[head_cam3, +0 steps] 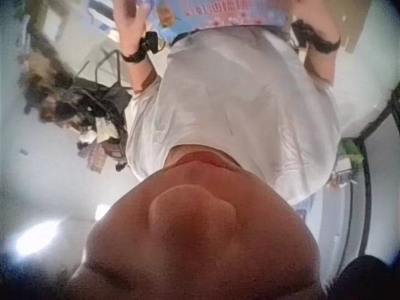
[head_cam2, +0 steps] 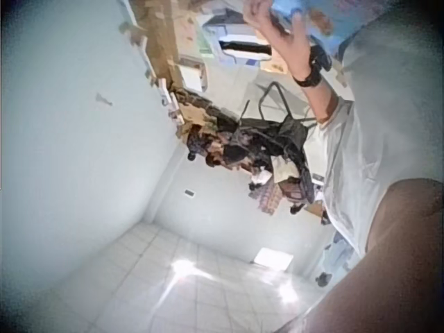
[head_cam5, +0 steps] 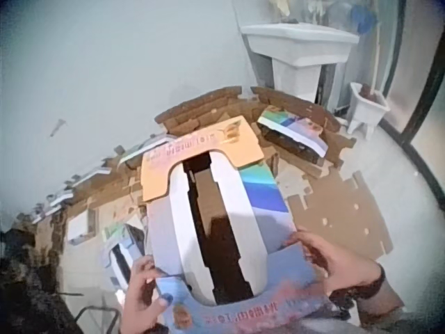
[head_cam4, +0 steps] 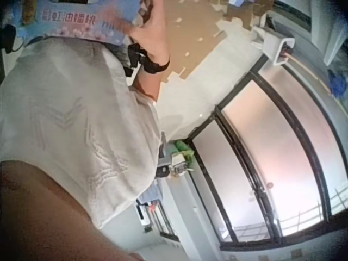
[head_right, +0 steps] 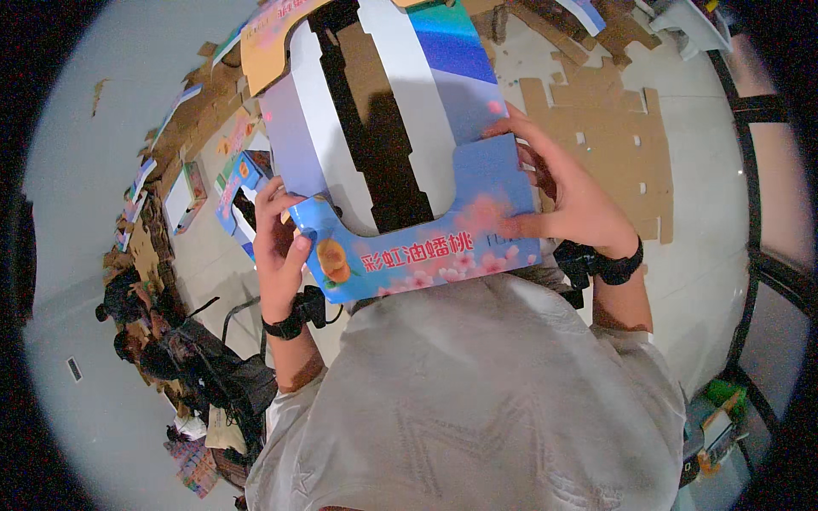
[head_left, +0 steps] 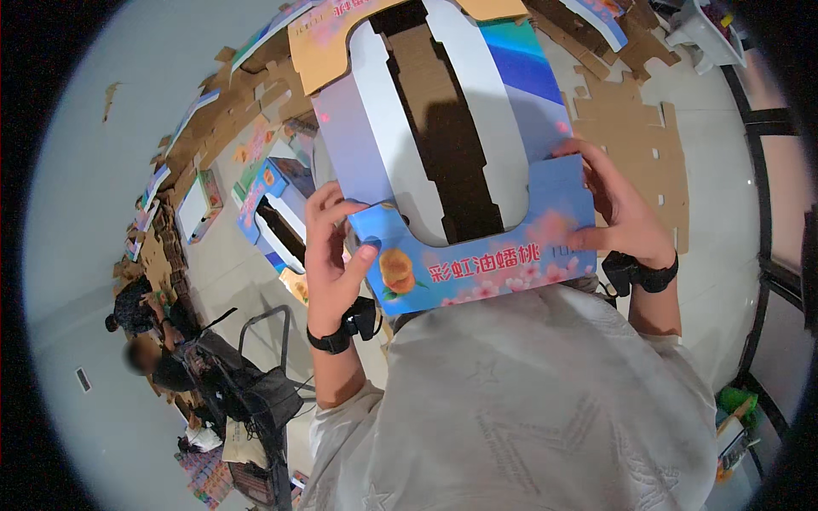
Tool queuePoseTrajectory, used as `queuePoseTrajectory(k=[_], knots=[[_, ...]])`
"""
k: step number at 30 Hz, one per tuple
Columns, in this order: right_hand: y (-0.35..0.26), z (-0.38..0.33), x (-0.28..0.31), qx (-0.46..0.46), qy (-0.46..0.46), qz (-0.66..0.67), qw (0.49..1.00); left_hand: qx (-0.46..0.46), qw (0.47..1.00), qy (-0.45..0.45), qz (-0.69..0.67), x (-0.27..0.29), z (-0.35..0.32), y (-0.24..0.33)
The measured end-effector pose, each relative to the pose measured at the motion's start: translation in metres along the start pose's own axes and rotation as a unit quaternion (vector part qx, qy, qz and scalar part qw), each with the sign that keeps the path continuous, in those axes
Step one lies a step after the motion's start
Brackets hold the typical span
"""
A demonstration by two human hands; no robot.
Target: The user is assembling and organizing various cardboard boxes and pieces on the floor.
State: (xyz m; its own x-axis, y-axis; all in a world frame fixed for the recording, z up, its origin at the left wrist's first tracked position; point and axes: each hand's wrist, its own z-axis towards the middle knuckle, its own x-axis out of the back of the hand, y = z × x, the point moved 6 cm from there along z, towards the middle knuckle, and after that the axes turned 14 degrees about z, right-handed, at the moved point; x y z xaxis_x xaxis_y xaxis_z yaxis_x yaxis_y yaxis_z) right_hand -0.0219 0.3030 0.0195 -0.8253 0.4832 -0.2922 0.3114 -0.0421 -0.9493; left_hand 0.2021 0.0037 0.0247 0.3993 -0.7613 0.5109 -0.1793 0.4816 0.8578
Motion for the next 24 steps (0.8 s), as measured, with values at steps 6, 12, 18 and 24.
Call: queuePoseTrajectory(k=[6, 12, 18, 24], knots=[[0.013, -0.001, 0.004, -0.005, 0.013, 0.026, 1.0, 0.016, 0.998, -0.01, -0.056, 0.001, -0.015, 0.012], [0.013, -0.001, 0.0, 0.023, -0.04, 0.075, 0.996, 0.029, 0.998, -0.01, -0.048, 0.003, -0.027, 0.019], [0.013, 0.004, -0.003, -0.013, -0.058, 0.194, 0.979, 0.035, 0.999, 0.01, -0.008, 0.011, -0.029, 0.032], [-0.004, 0.008, -0.008, -0.023, 0.045, -0.008, 0.999, 0.088, 0.995, 0.048, 0.028, 0.012, -0.03, 0.035]])
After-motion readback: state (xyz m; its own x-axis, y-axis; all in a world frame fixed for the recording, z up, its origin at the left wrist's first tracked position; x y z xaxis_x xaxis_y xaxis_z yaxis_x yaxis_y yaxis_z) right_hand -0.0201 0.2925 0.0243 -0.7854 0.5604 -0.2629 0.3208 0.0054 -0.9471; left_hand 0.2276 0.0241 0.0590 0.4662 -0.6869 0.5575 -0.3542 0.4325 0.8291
